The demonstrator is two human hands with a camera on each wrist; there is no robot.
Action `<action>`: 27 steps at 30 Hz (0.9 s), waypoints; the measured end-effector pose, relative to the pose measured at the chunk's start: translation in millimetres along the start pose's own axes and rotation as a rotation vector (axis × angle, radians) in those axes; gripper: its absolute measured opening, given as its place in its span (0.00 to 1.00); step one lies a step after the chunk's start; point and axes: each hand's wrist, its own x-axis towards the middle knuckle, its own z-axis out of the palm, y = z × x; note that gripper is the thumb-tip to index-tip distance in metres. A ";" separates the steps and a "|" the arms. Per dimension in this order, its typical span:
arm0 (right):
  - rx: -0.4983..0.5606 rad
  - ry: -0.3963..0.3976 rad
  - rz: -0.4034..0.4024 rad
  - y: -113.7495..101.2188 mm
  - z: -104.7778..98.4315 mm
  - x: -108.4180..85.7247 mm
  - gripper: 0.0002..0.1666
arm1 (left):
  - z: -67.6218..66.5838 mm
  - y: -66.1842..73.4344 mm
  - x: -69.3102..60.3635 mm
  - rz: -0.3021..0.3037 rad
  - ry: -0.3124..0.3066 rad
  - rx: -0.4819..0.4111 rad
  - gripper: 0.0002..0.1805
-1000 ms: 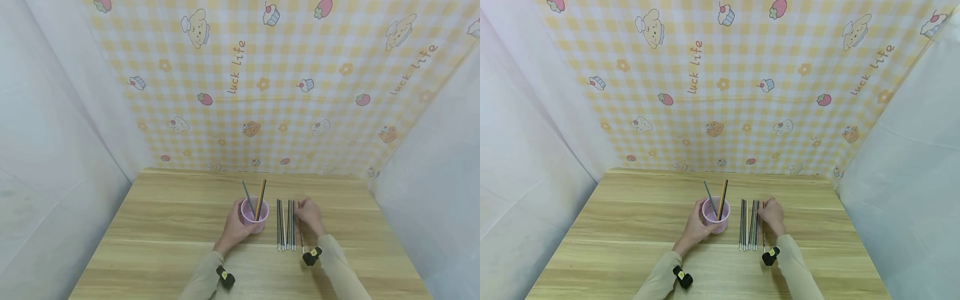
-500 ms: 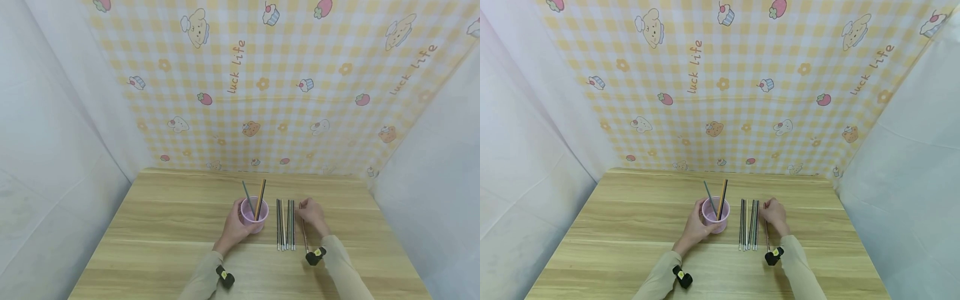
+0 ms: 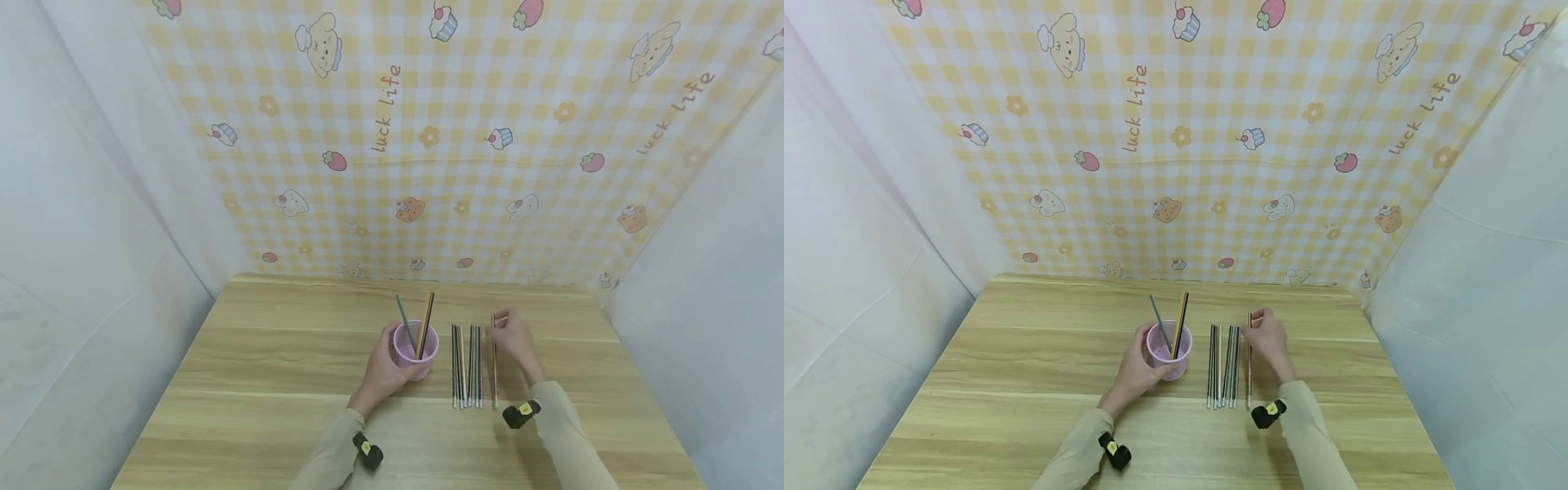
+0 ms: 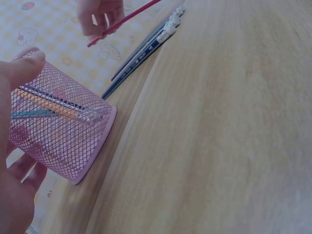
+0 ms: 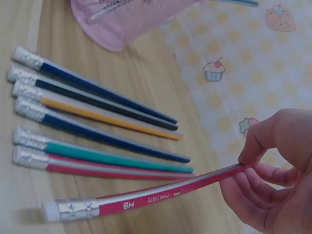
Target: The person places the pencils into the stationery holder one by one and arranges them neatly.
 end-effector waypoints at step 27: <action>0.376 0.195 -0.181 -80.1 -17.4 -19.8 0.22 | 0.0 -0.4 -0.2 0.005 0.001 -0.020 0.51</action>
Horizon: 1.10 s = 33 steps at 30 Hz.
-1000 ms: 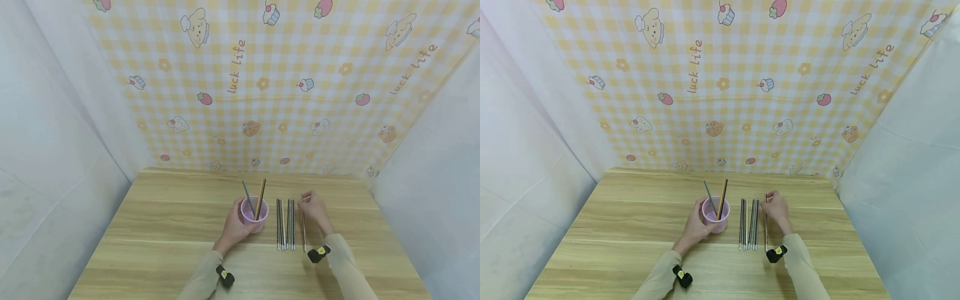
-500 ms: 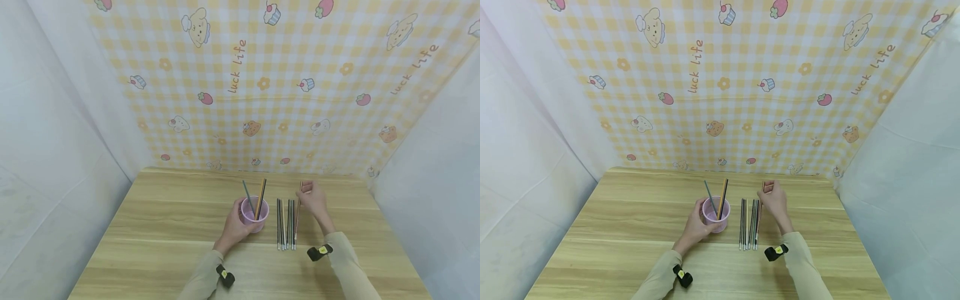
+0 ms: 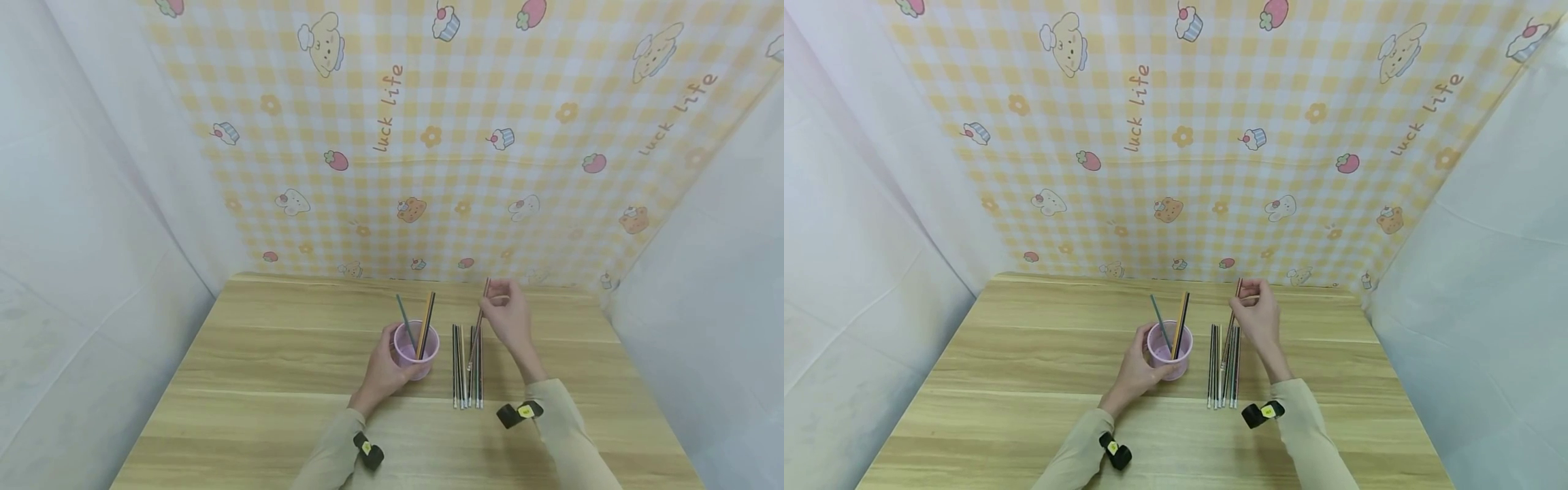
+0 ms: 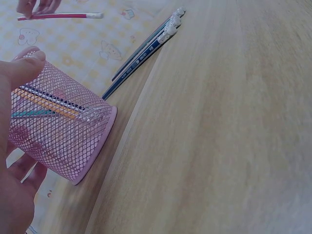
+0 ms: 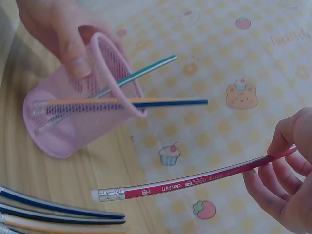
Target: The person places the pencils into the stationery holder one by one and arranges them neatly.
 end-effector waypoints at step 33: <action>0.209 0.022 -0.288 -58.0 51.0 -13.2 0.19 | 0.6 12.3 -2.8 0.020 0.007 -0.040 0.51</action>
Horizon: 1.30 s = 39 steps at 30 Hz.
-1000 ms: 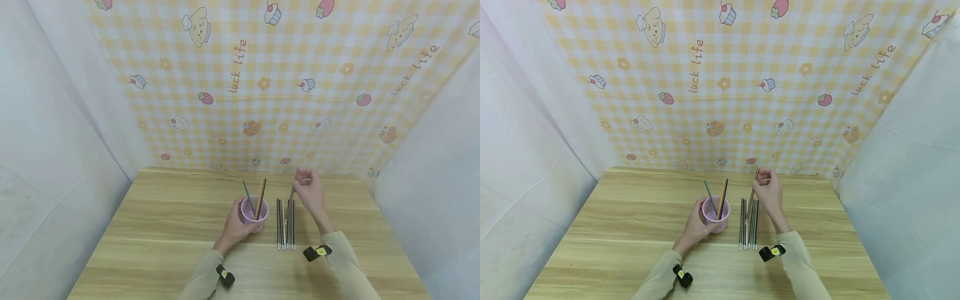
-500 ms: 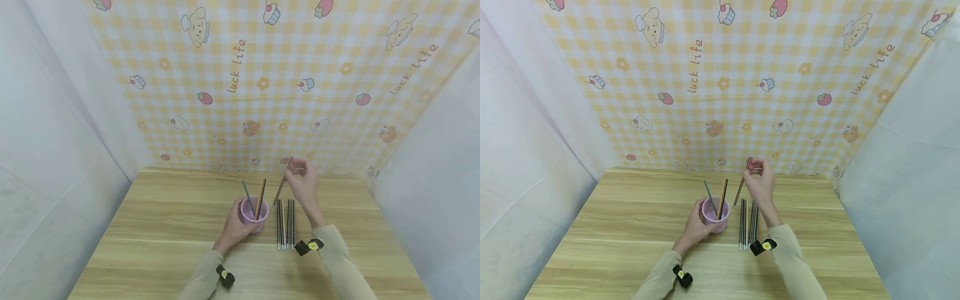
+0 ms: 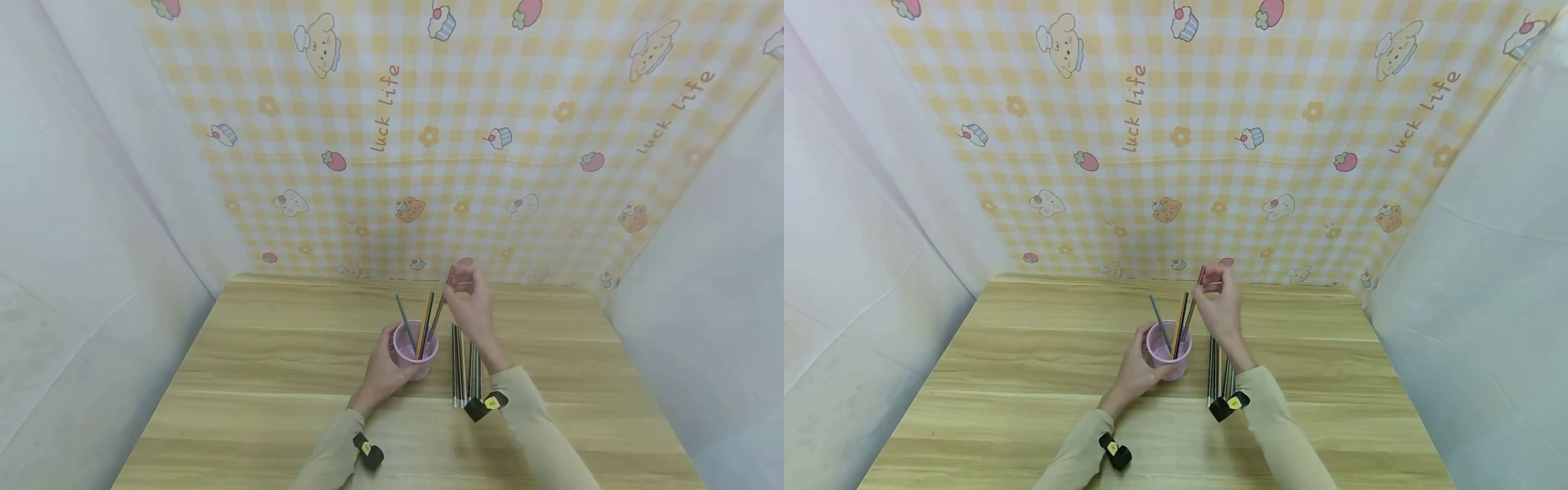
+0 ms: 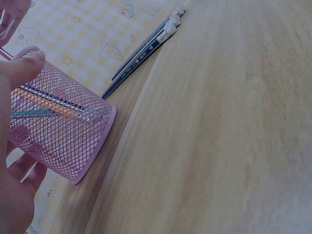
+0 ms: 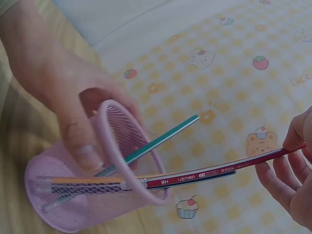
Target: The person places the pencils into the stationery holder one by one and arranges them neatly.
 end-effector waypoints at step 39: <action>-0.250 -0.151 0.281 77.8 -2.6 -24.0 0.19 | -1.5 -15.1 2.6 -0.013 -0.012 0.057 0.51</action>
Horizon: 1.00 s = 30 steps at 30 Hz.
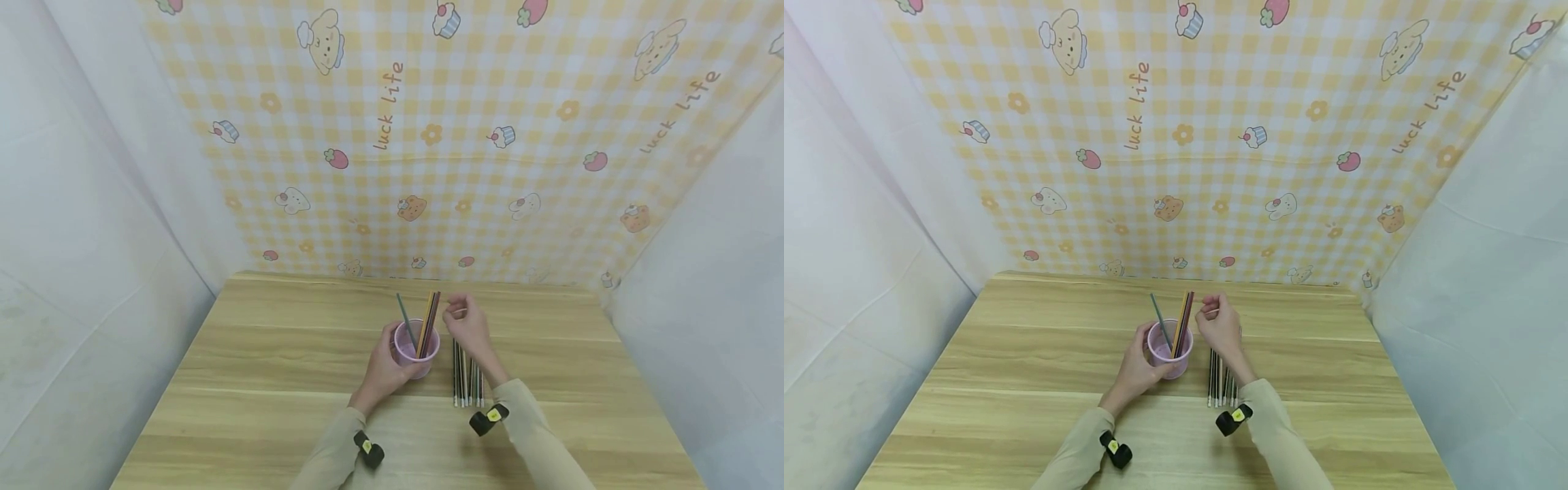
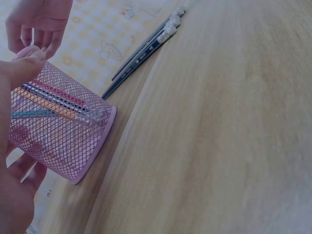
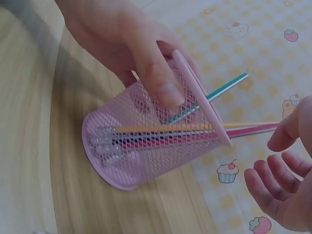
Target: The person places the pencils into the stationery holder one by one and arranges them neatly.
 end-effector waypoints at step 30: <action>-0.150 -0.051 0.191 71.6 -47.2 10.5 0.23 | 0.0 3.3 -1.1 -0.016 -0.002 -0.018 0.52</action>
